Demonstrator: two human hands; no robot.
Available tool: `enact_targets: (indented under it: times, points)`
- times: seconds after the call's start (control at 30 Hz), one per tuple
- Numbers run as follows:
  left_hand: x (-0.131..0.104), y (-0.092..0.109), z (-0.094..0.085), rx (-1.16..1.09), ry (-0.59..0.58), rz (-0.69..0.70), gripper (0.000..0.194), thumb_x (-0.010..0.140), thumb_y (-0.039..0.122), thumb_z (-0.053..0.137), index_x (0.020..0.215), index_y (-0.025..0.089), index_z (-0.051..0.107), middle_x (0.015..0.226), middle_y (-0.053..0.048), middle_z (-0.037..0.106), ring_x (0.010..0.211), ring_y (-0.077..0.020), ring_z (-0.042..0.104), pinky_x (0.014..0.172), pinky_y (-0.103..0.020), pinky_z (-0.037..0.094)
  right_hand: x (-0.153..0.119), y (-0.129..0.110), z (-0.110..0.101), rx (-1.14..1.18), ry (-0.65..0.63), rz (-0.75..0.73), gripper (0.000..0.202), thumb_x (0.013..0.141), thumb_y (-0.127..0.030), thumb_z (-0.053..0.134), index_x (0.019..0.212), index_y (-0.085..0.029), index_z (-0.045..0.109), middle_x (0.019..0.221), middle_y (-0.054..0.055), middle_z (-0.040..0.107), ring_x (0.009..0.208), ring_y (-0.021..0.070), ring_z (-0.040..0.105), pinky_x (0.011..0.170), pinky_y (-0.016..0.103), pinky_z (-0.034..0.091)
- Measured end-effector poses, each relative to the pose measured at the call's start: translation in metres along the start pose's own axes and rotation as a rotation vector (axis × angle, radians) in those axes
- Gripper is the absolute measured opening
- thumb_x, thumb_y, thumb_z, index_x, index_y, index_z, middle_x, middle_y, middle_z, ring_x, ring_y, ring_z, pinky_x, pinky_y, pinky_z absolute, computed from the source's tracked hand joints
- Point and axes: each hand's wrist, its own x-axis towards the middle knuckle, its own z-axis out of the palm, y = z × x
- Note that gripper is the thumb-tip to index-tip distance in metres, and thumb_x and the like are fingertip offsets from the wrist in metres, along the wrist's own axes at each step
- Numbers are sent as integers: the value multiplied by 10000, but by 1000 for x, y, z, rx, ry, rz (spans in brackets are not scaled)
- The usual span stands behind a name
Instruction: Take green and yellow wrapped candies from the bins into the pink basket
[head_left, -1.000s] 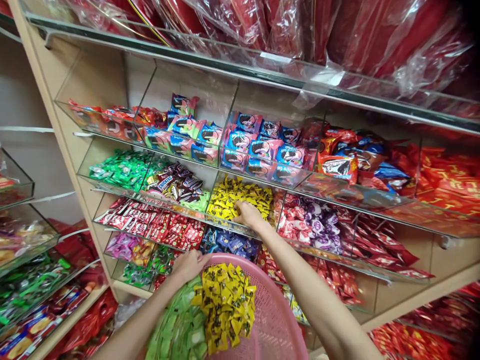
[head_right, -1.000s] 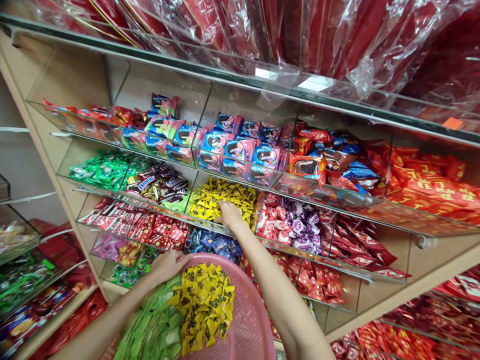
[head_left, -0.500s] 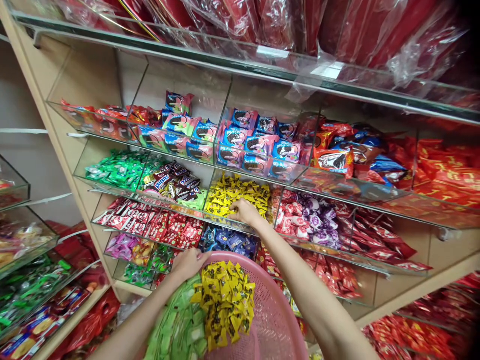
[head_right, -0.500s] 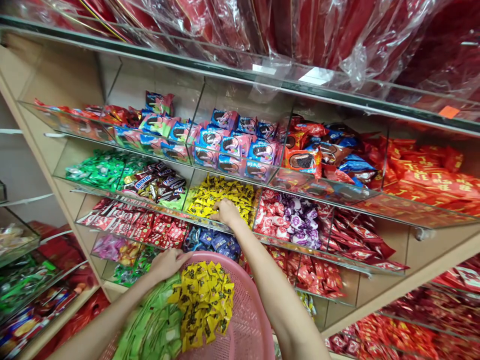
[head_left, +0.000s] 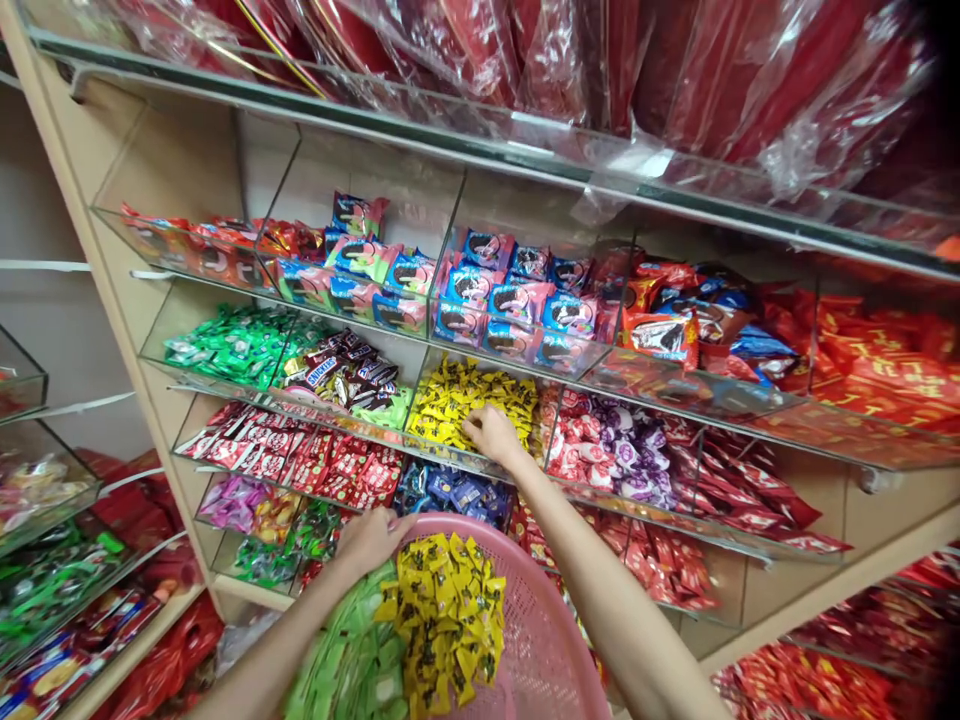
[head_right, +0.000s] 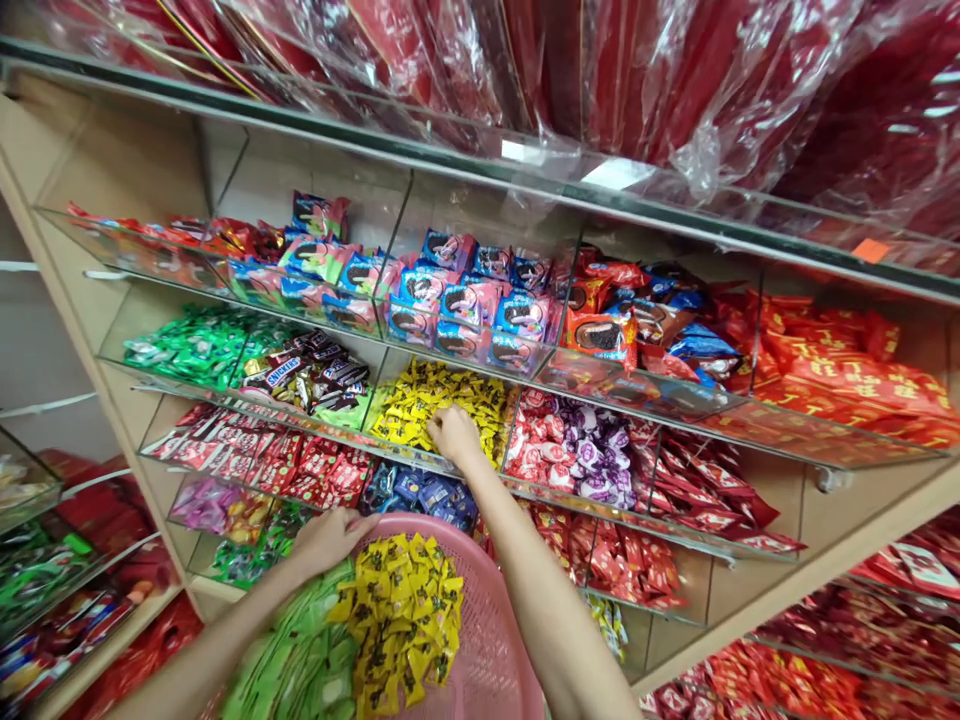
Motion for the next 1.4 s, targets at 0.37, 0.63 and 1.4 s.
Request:
enact_targets:
  times: [0.37,0.63,1.4]
  points:
    - [0,-5,-1,-18,13,25,620,730,675,184,720,210,593,830,-88,671,762,-232,613,587,-269,395,12,10,7,178,-92,-117,216,614,-179,567,818,-189,637,746,-3,581,689,121,511,604,206,366]
    - [-1,-12,-4,-18,15,22,612,724,683,185,677,217,580,784,-75,666,740,-241,611,579,-278,395,12,10,-5,64,-122,0,181,692,-336,546,794,-196,597,734,7,588,677,131,512,593,221,339]
    - [-8,-3,0,-14,-2,11,636,723,689,149,617,221,567,729,-65,667,693,-237,609,541,-262,368,0,23,-27,115,-36,-75,231,681,-96,458,812,-166,635,787,34,632,737,138,552,674,212,385]
